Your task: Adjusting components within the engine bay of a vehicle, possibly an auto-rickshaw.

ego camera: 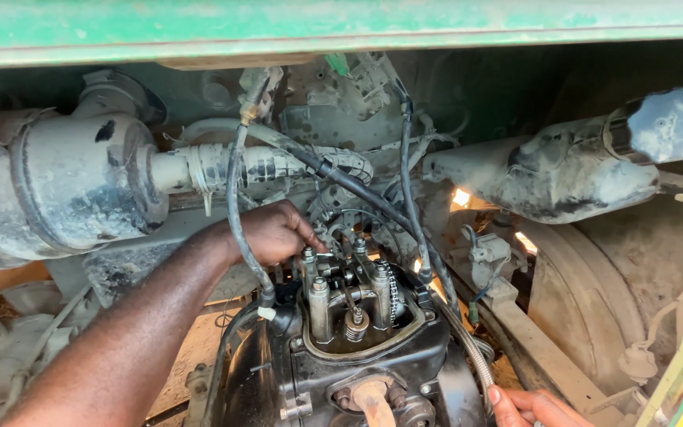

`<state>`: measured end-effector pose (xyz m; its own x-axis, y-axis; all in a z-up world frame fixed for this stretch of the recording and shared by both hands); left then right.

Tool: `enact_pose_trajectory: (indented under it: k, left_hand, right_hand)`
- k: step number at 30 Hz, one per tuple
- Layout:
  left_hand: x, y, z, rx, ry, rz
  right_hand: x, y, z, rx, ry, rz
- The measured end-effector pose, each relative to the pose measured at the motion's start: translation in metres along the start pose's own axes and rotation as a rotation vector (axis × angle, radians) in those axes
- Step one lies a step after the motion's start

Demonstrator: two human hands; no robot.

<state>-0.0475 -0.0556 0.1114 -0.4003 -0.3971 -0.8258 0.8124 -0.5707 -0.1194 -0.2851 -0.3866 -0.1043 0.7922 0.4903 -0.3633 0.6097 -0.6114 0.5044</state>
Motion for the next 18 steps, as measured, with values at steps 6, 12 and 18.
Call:
enact_pose_trajectory:
  k: [6,12,18]
  left_hand:
    - [0.020,0.023,-0.021,0.258,-0.170,0.251]
    - [0.016,0.008,-0.009,0.086,-0.125,0.401]
    - [0.024,-0.006,-0.014,-0.097,-0.241,0.482]
  right_hand:
    - [0.005,-0.002,0.019,-0.084,0.021,0.033]
    - [-0.015,0.025,0.014,0.012,0.176,-0.098]
    - [0.003,0.037,0.080,-0.021,0.409,-0.352]
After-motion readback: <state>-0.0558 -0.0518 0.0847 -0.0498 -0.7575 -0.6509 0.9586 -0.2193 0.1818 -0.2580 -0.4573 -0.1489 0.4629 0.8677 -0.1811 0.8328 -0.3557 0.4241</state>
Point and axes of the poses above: each hand's wrist, its own y-axis towards the middle knuckle, its own x-axis out of the palm, z = x × y, the point moved 4 cm from there along y, towards the middle knuckle, and after that the axes turned 1 degree about y, right-handed, at the moved point
